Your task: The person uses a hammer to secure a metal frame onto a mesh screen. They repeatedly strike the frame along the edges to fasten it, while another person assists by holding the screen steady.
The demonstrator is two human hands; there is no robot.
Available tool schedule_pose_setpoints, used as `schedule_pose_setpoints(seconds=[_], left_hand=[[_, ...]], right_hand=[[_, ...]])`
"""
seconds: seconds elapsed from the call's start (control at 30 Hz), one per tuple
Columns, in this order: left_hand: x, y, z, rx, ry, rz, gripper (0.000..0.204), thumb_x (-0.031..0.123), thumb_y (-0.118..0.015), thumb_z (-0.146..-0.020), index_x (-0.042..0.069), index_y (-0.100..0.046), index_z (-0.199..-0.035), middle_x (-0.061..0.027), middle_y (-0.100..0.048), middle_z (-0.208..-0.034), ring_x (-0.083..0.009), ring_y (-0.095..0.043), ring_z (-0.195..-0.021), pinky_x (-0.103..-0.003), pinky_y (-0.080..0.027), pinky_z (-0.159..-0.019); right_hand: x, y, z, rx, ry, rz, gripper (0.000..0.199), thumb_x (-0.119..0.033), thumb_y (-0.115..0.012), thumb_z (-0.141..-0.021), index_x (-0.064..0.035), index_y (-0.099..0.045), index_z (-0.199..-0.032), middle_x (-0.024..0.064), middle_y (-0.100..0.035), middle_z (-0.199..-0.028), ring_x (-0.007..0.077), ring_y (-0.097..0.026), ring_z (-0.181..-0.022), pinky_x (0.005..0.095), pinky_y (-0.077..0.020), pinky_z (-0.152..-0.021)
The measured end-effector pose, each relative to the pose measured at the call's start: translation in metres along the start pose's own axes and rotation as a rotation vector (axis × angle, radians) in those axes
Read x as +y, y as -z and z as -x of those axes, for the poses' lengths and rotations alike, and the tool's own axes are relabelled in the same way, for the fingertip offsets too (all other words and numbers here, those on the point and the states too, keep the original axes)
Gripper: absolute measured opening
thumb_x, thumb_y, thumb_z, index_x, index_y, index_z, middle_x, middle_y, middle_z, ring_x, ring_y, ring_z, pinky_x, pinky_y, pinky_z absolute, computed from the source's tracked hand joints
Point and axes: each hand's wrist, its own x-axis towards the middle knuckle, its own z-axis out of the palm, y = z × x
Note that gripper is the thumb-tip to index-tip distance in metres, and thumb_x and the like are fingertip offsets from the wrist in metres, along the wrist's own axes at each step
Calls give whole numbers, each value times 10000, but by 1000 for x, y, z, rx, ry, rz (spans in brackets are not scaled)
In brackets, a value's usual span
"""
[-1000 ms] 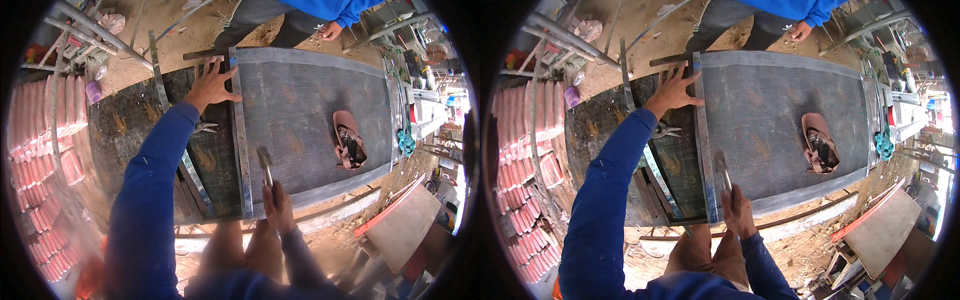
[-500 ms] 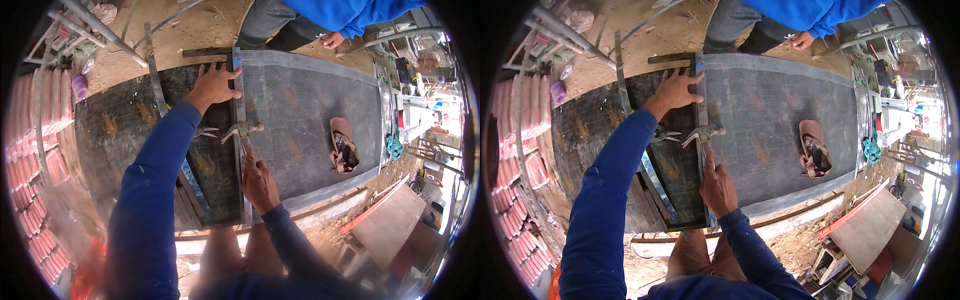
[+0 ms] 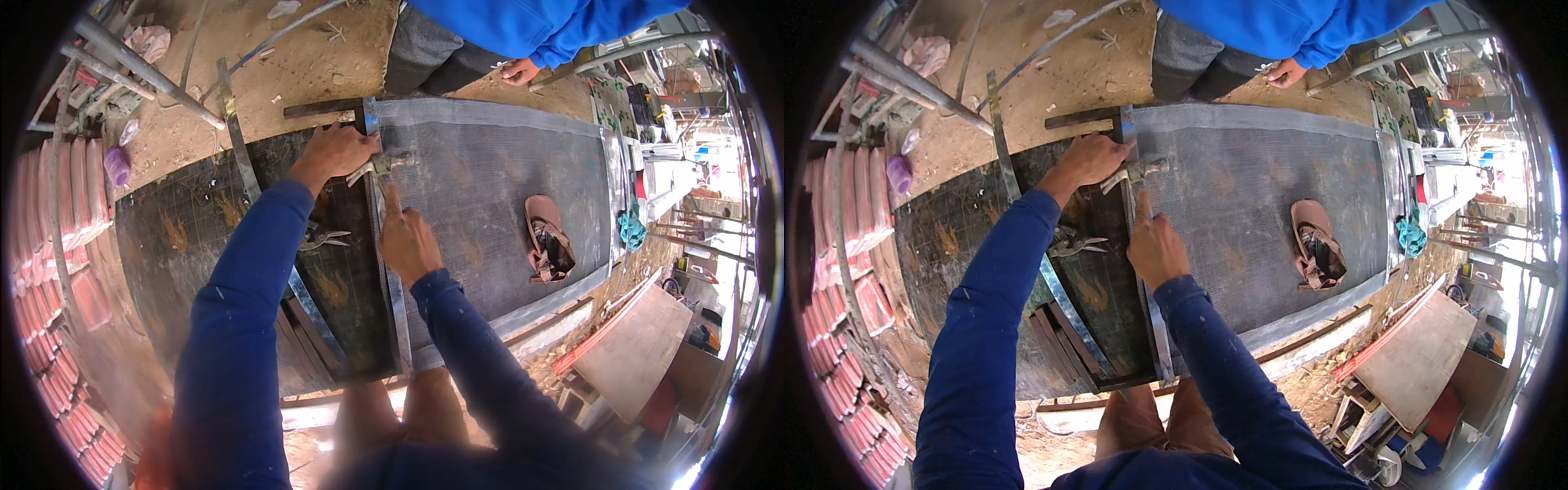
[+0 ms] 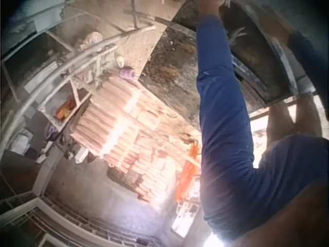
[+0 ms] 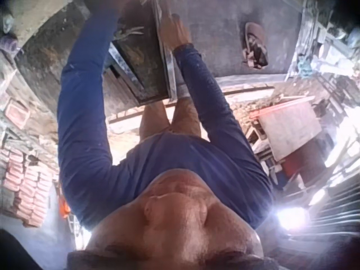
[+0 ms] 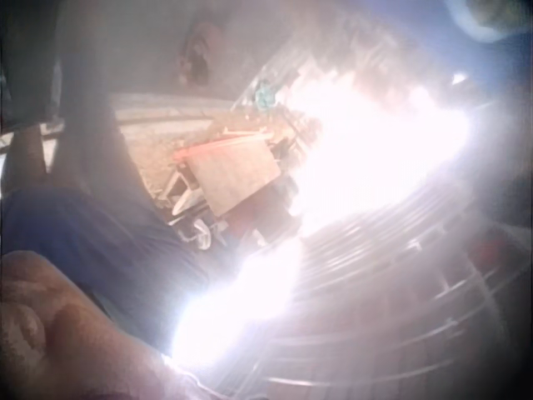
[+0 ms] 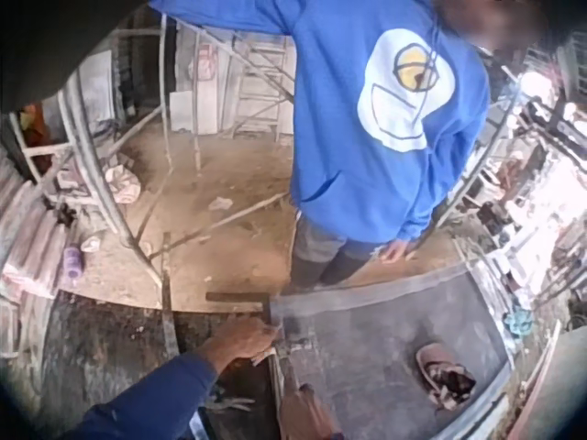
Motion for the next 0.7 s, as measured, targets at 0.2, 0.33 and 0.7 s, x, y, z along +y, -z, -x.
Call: schedule_pose_setpoints(seconds=[0.2,0.33,0.7], left_hand=[[1,4,-2,-34,-45,98,603,512,-401,-1203,47,-726,-1406,-256,-774,-1329,-510,-658,-1375,-674,-466,-1203],[-36,-19,10,281,1,437,458,375,-482,-1192,69,-712,-1445,-261,-776,-1333,-471,-723,-1275,-558,-556,-1117],[43,-90,80,348,314,931,547,184,-926,-830,-57,-729,-1280,-197,-831,-1048,-327,-817,-979,-430,-639,-875]], right_hand=[[-3,2,-24,-59,-67,-27,767,-102,-579,-1041,-19,-320,-1758,399,-713,-1108,554,-773,-926,603,-648,-808],[-14,4,-34,-69,-40,-20,742,-126,-561,-1062,-19,-321,-1755,396,-719,-1114,566,-769,-964,615,-645,-851],[0,2,-44,-38,31,-48,787,-146,-637,-1019,31,-347,-1729,375,-744,-1162,536,-758,-1054,581,-638,-915]])
